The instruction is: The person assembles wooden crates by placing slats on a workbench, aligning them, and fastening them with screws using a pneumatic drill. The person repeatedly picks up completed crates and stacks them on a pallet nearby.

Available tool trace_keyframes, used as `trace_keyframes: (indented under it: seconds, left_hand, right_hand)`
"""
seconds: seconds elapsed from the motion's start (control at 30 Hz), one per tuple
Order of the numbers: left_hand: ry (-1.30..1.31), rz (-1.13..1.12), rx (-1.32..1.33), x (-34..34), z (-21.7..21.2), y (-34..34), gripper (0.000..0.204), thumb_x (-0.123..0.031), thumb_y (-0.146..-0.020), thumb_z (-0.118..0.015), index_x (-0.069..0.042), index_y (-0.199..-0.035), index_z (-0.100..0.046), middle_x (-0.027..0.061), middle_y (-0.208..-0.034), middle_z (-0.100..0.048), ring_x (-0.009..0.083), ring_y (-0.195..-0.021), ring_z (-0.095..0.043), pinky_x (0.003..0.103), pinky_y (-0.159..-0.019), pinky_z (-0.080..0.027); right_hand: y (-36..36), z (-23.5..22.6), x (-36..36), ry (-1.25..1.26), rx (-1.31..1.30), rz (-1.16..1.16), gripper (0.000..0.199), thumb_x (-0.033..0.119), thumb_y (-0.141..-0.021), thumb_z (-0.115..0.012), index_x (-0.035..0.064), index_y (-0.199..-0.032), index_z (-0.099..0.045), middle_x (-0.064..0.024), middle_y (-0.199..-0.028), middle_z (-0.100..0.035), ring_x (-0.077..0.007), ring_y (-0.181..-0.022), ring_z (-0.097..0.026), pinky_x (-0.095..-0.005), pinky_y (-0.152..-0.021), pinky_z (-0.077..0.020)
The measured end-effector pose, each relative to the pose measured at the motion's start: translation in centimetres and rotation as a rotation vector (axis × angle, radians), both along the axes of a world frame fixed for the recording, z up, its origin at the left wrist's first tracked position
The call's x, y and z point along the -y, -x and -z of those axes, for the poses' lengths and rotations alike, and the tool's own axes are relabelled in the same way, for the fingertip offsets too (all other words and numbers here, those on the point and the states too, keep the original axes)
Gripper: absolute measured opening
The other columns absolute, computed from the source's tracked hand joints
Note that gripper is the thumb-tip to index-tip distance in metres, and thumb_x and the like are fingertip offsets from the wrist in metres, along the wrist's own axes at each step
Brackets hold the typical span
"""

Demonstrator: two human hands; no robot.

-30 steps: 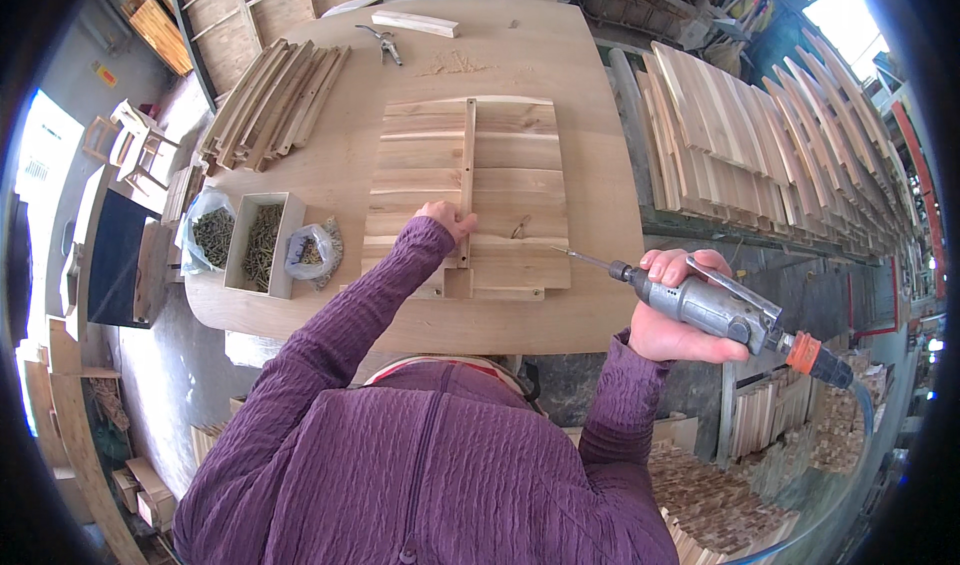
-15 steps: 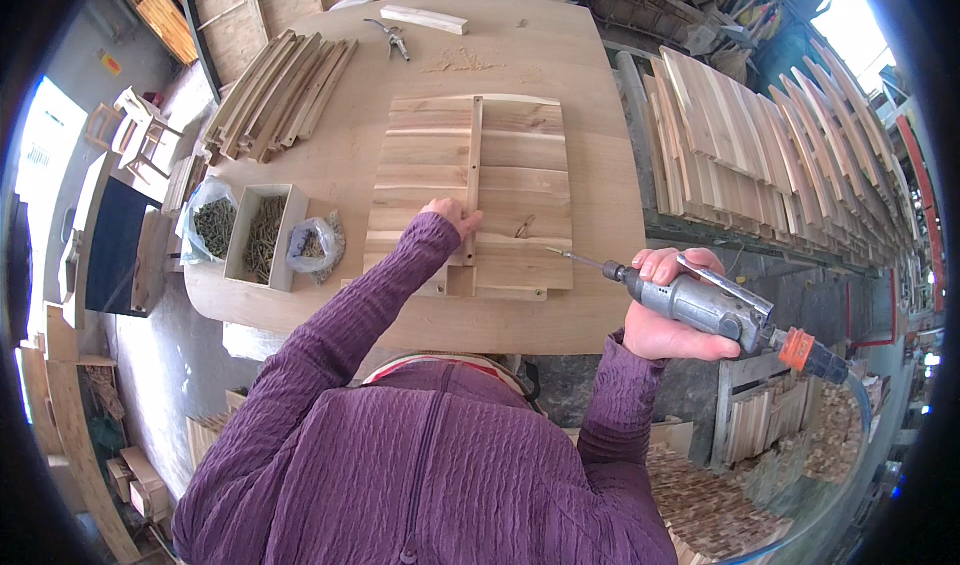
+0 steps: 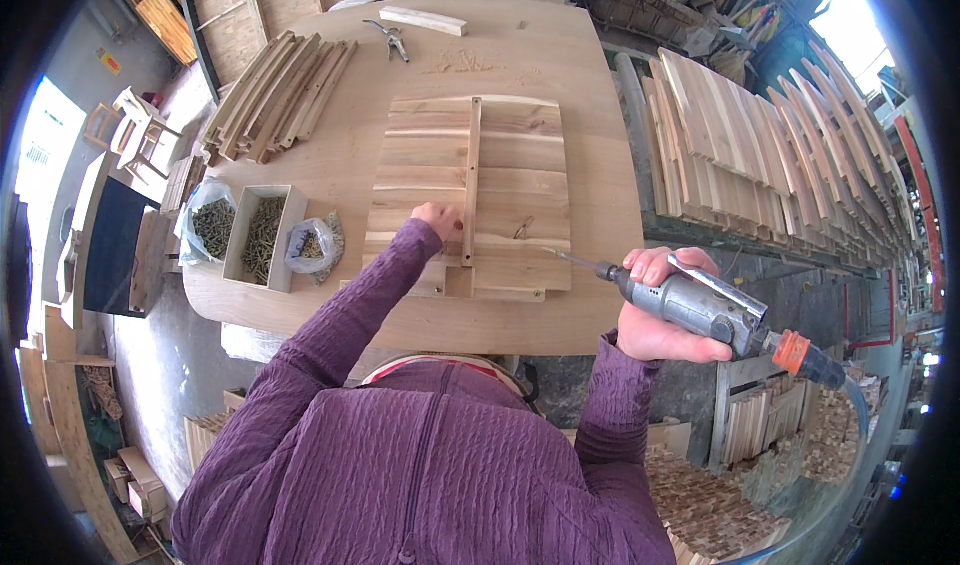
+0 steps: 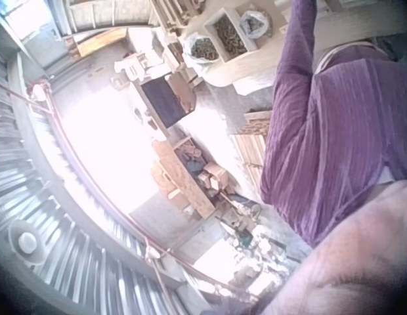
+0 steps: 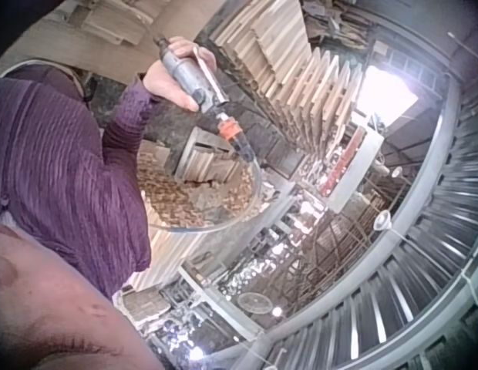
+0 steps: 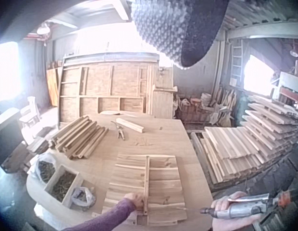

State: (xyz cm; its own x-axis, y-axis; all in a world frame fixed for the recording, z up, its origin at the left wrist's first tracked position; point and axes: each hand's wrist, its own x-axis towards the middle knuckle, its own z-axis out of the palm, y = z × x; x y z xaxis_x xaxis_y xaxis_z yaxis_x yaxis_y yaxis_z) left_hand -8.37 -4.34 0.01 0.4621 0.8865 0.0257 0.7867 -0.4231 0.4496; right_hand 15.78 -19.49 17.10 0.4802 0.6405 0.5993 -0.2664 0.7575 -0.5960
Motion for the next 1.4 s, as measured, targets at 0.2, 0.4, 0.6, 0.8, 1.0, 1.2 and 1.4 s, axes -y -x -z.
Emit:
trace_keyframes:
  seconds: [0.2, 0.4, 0.6, 0.8, 1.0, 1.2, 1.4]
  left_hand:
    - [0.81, -0.274, 0.808, 1.2, -0.3, 2.3, 0.034, -0.008, -0.081, -0.044, 0.0, -0.112, -0.055, 0.0074, -0.081, -0.061, 0.0091, -0.052, -0.051, 0.021, -0.046, -0.044]
    - [1.046, -0.356, 1.154, 3.2, -0.8, 3.0, 0.031, -0.008, -0.088, -0.047, 0.004, -0.117, -0.048, 0.0089, -0.09, -0.061, 0.0063, -0.054, -0.049, 0.016, -0.046, -0.042]
    - [1.039, -0.316, 1.329, 4.9, -1.3, 2.6, 0.02, -0.009, -0.088, -0.048, 0.002, -0.105, -0.054, 0.0115, -0.093, -0.061, 0.0073, -0.056, -0.05, 0.017, -0.045, -0.042]
    - [1.277, -0.461, 1.419, 6.1, -2.5, 1.7, 0.006, -0.011, -0.085, -0.057, -0.005, -0.084, -0.055, 0.0093, -0.09, -0.062, 0.0061, -0.056, -0.052, 0.017, -0.044, -0.042]
    - [1.232, -0.441, 1.489, 6.5, -1.6, 1.9, 0.009, -0.01, -0.083, -0.06, -0.005, -0.089, -0.056, 0.0084, -0.085, -0.064, 0.0075, -0.062, -0.058, 0.016, -0.044, -0.044]
    - [1.174, -0.45, 1.367, 6.9, -3.6, 1.1, 0.019, -0.005, -0.083, -0.058, -0.001, -0.101, -0.056, 0.0111, -0.088, -0.064, 0.007, -0.058, -0.056, 0.015, -0.043, -0.042]
    - [1.047, -0.39, 1.306, 6.8, -3.7, 1.4, 0.021, -0.004, -0.083, -0.056, 0.001, -0.103, -0.056, 0.0132, -0.089, -0.065, 0.0054, -0.052, -0.053, 0.015, -0.042, -0.041]
  right_hand:
    - [1.1, -0.2, -0.8, -0.018, 0.015, -0.05, 0.095, 0.087, -0.057, -0.036, 0.0025, -0.098, -0.049, -0.0054, -0.063, -0.051, -0.0179, -0.058, -0.05, -0.0322, -0.056, -0.0411]
    - [4.0, -0.6, -2.3, -0.034, 0.027, -0.161, 0.096, 0.088, -0.056, -0.035, 0.003, -0.097, -0.049, -0.0053, -0.064, -0.051, -0.0176, -0.058, -0.05, -0.0325, -0.057, -0.0426]
    - [6.5, -0.3, -3.1, -0.047, 0.045, -0.293, 0.097, 0.09, -0.053, -0.035, 0.0037, -0.096, -0.049, -0.0047, -0.064, -0.05, -0.0166, -0.058, -0.049, -0.0319, -0.058, -0.0416]
    - [7.5, 0.0, -3.4, -0.033, 0.069, -0.34, 0.099, 0.091, -0.05, -0.037, 0.0029, -0.095, -0.049, -0.005, -0.064, -0.05, -0.0168, -0.058, -0.049, -0.032, -0.058, -0.0418]
    - [8.4, 0.2, -3.6, -0.045, 0.086, -0.364, 0.099, 0.09, -0.051, -0.038, 0.0024, -0.095, -0.048, -0.0056, -0.065, -0.05, -0.017, -0.058, -0.049, -0.0319, -0.057, -0.0423]
    - [8.2, 0.5, -3.7, -0.042, 0.112, -0.367, 0.098, 0.089, -0.052, -0.039, 0.0017, -0.096, -0.046, -0.0061, -0.065, -0.05, -0.017, -0.059, -0.05, -0.0324, -0.058, -0.0431]
    - [8.5, 0.8, -3.7, -0.038, 0.125, -0.365, 0.098, 0.089, -0.052, -0.04, 0.0011, -0.096, -0.047, -0.0063, -0.066, -0.051, -0.0172, -0.06, -0.05, -0.0324, -0.058, -0.0434]
